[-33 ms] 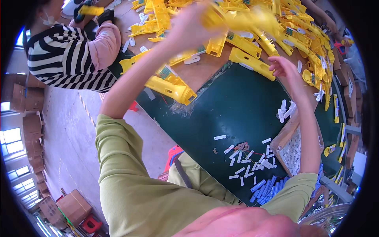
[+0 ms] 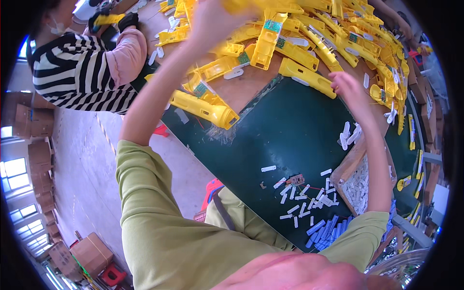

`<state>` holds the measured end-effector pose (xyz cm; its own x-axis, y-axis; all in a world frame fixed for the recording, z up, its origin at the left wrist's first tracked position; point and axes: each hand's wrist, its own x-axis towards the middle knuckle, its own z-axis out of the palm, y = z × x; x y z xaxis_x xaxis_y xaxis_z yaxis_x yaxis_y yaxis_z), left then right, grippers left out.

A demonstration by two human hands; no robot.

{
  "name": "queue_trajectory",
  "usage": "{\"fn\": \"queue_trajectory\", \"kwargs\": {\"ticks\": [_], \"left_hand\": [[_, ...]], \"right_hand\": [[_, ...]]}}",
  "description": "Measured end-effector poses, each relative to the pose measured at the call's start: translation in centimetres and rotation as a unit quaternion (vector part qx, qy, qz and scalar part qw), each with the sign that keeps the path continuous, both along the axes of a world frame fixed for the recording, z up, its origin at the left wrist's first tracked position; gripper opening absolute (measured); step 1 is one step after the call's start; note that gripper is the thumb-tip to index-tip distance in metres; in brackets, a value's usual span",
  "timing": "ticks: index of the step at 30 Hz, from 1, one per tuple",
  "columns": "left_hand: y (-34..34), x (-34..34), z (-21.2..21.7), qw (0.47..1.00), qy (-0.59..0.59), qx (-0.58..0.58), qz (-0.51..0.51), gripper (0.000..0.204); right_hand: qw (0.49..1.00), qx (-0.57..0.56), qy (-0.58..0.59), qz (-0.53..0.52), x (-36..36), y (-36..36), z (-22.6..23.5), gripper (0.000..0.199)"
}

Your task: The person assembles electronic components by hand, inserting circuit boards, batteries, white plastic inserts, and springs into yellow plastic housings at a factory workbench.

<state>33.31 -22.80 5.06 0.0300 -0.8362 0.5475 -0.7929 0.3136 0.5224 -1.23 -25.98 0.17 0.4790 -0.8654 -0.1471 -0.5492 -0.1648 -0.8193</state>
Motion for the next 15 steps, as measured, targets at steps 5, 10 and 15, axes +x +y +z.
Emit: {"fn": "queue_trajectory", "kwargs": {"ticks": [5, 10, 15], "left_hand": [[-10.2, 14.3, -1.3, 0.925, -0.11, -0.135, 0.338, 0.043], [-16.2, 20.6, -4.6, 0.895, -0.216, -0.102, 0.376, 0.062], [-20.4, 21.6, -3.9, 0.931, -0.132, 0.049, 0.336, 0.095]], "right_hand": [[0.889, -0.358, 0.276, 0.068, 0.8, 2.4, -3.0, 0.046], [0.87, -0.412, 0.262, 0.071, 0.6, 0.6, -3.7, 0.049], [0.89, -0.377, 0.241, 0.084, -1.3, -0.6, -3.4, 0.044]]}}
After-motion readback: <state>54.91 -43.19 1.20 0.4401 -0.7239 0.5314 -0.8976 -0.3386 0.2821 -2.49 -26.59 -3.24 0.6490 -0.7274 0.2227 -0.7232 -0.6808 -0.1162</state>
